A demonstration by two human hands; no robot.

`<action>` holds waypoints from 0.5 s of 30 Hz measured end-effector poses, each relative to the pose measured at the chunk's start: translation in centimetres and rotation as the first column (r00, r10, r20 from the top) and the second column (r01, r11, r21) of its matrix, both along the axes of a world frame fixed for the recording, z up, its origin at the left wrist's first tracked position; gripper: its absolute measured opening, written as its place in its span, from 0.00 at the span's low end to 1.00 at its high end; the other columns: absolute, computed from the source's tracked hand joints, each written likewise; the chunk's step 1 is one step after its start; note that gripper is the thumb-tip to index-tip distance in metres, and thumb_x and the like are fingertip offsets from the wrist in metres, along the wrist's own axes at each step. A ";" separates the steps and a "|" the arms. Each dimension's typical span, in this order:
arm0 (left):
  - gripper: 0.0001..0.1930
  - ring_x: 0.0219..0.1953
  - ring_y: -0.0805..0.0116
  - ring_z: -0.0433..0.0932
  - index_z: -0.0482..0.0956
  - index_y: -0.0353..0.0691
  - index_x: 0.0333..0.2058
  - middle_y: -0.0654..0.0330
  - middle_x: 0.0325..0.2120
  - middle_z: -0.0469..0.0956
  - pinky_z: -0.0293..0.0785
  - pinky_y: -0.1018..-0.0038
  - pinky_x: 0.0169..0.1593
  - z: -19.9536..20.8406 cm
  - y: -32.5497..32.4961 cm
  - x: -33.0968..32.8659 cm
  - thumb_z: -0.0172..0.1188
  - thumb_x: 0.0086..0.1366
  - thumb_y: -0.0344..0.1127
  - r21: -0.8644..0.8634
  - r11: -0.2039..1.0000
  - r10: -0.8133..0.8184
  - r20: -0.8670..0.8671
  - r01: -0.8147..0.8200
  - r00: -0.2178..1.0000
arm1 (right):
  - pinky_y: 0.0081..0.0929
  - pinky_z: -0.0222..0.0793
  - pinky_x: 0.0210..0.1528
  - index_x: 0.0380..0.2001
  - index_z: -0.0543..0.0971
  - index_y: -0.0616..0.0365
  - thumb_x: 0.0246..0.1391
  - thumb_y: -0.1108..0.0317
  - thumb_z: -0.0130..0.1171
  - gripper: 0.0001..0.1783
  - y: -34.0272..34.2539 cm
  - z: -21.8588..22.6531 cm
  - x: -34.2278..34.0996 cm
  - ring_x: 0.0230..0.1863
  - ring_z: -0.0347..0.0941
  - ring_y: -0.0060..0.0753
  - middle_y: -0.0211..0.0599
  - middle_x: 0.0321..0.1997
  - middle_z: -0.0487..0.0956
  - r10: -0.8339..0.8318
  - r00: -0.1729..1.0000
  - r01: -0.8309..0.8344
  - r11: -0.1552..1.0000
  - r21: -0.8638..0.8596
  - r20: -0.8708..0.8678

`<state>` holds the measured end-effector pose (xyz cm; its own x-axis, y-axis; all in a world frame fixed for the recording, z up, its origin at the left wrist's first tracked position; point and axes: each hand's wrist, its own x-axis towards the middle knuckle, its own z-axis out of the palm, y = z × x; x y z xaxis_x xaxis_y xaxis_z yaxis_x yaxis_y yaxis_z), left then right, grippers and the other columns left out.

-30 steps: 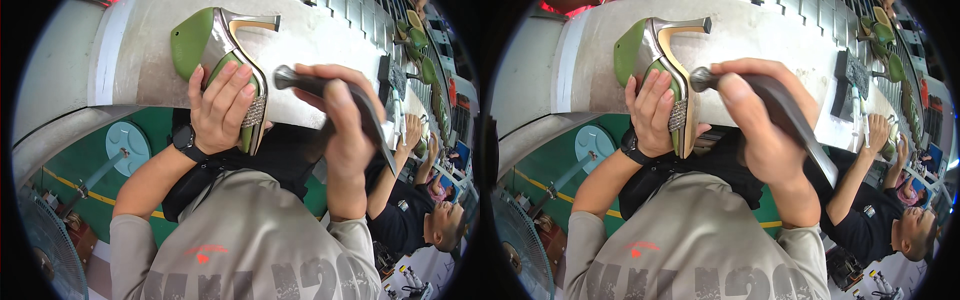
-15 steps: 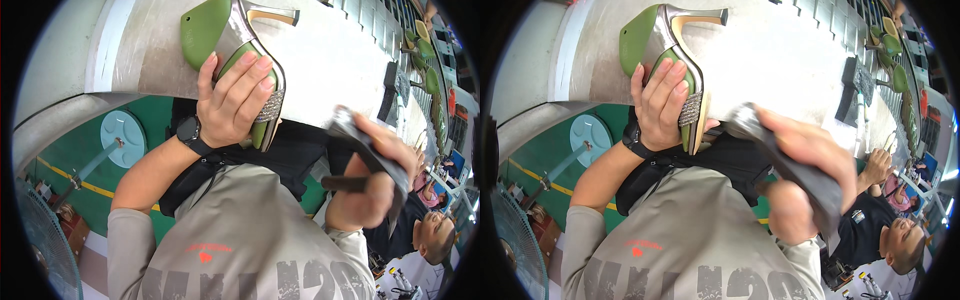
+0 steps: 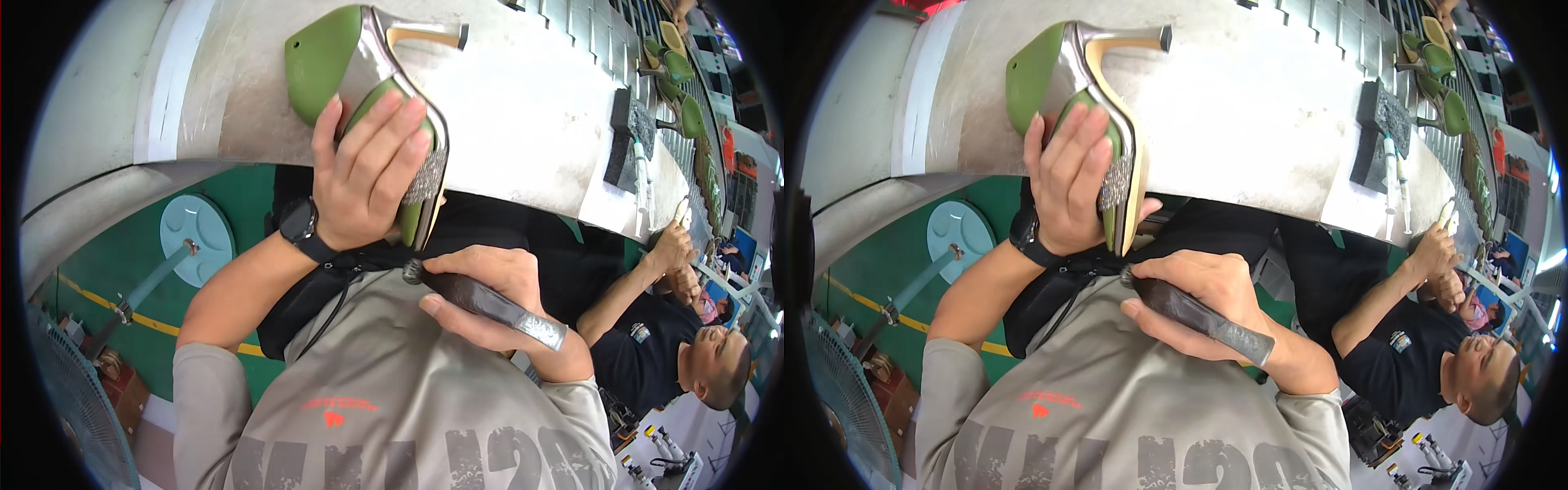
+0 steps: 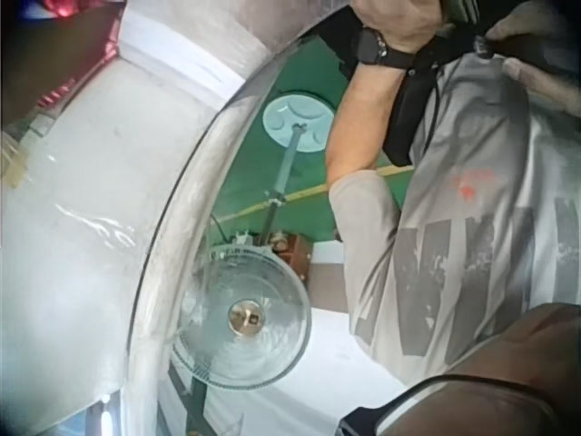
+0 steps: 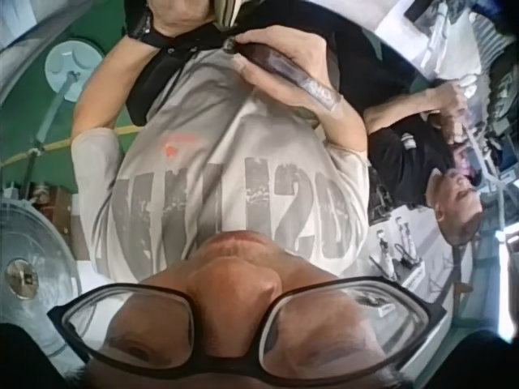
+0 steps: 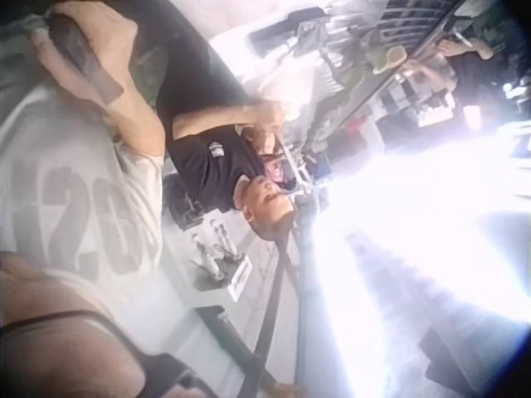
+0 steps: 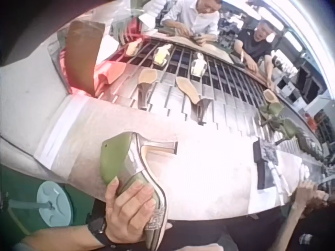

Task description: The person applies a sole to a shoe upper and secures a high heel component. The person then uses a hammer to pound around the edges of the sole and heel for a secure bond.

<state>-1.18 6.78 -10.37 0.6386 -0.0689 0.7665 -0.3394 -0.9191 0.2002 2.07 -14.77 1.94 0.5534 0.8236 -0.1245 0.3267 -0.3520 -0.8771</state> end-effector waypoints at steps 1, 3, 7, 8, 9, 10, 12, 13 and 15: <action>0.38 0.65 0.47 0.74 0.64 0.39 0.65 0.47 0.61 0.74 0.52 0.42 0.75 -0.5 0.0 -0.6 0.63 0.69 0.61 0.023 1.000 -0.006 -0.020 0.007 1.000 | 0.27 0.80 0.35 0.39 0.85 0.66 0.50 0.70 0.74 0.14 -0.3 0.3 0.2 0.31 0.86 0.38 0.45 0.34 0.87 -0.063 0.998 0.064 0.997 0.032 -0.010; 0.38 0.65 0.48 0.74 0.64 0.40 0.65 0.47 0.61 0.74 0.51 0.42 0.75 -0.7 -0.1 -0.5 0.63 0.69 0.61 0.012 1.000 -0.006 -0.010 0.006 1.000 | 0.27 0.80 0.37 0.41 0.85 0.67 0.53 0.70 0.72 0.15 -1.1 0.9 1.5 0.34 0.86 0.35 0.47 0.37 0.87 -0.184 0.979 0.196 0.970 0.145 -0.092; 0.26 0.65 0.55 0.75 0.67 0.44 0.61 0.53 0.60 0.76 0.52 0.43 0.75 -0.6 -0.8 -0.6 0.60 0.72 0.49 -0.074 0.997 0.012 0.001 -0.012 1.000 | 0.33 0.83 0.46 0.51 0.75 0.68 0.64 0.62 0.66 0.21 -0.1 2.0 1.9 0.37 0.84 0.36 0.62 0.49 0.81 -0.433 0.846 0.533 0.710 0.459 -0.312; 0.16 0.64 0.61 0.76 0.70 0.48 0.59 0.59 0.60 0.78 0.53 0.44 0.75 -0.6 -1.1 -0.5 0.57 0.75 0.37 -0.145 0.989 0.035 0.015 -0.032 0.999 | 0.30 0.82 0.44 0.49 0.76 0.68 0.63 0.66 0.66 0.18 0.3 1.3 2.4 0.36 0.83 0.34 0.58 0.49 0.82 -0.441 0.839 0.544 0.669 0.506 -0.319; 0.16 0.64 0.61 0.77 0.70 0.49 0.58 0.60 0.59 0.79 0.53 0.42 0.74 -0.6 -1.1 -0.6 0.56 0.75 0.37 -0.137 0.990 0.025 -0.006 -0.025 1.000 | 0.29 0.81 0.45 0.49 0.76 0.68 0.62 0.69 0.65 0.16 0.9 1.1 2.9 0.37 0.83 0.33 0.57 0.49 0.82 -0.402 0.856 0.508 0.771 0.384 -0.325; 0.16 0.64 0.61 0.77 0.70 0.49 0.58 0.60 0.59 0.79 0.53 0.42 0.74 -0.6 -1.1 -0.7 0.56 0.75 0.37 -0.140 0.990 0.024 -0.008 -0.025 1.000 | 0.29 0.80 0.46 0.48 0.77 0.68 0.61 0.72 0.65 0.15 1.4 0.9 3.4 0.38 0.82 0.33 0.56 0.49 0.83 -0.364 0.869 0.455 0.853 0.253 -0.336; 0.16 0.64 0.62 0.77 0.70 0.49 0.58 0.61 0.59 0.78 0.53 0.40 0.74 -0.7 -1.0 -0.7 0.56 0.75 0.37 -0.125 0.992 0.006 -0.021 -0.008 1.000 | 0.29 0.77 0.49 0.46 0.78 0.68 0.59 0.77 0.65 0.13 1.4 0.4 4.1 0.42 0.81 0.33 0.54 0.48 0.84 -0.377 0.865 0.467 0.847 0.255 -0.330; 0.16 0.64 0.62 0.77 0.70 0.49 0.58 0.61 0.59 0.78 0.53 0.40 0.74 -0.7 -0.8 -0.8 0.56 0.75 0.37 -0.128 0.992 0.011 -0.028 -0.015 1.000 | 0.29 0.76 0.50 0.46 0.78 0.68 0.58 0.77 0.65 0.14 1.5 0.5 4.4 0.44 0.81 0.33 0.54 0.47 0.84 -0.361 0.857 0.467 0.846 0.259 -0.367; 0.16 0.64 0.62 0.76 0.69 0.49 0.60 0.62 0.60 0.78 0.52 0.38 0.74 -1.0 -0.6 -0.8 0.55 0.76 0.38 -0.109 0.994 0.016 -0.008 -0.017 1.000 | 0.30 0.76 0.51 0.46 0.78 0.68 0.57 0.77 0.65 0.13 1.8 0.3 5.3 0.45 0.80 0.32 0.54 0.45 0.85 -0.337 0.857 0.456 0.848 0.270 -0.390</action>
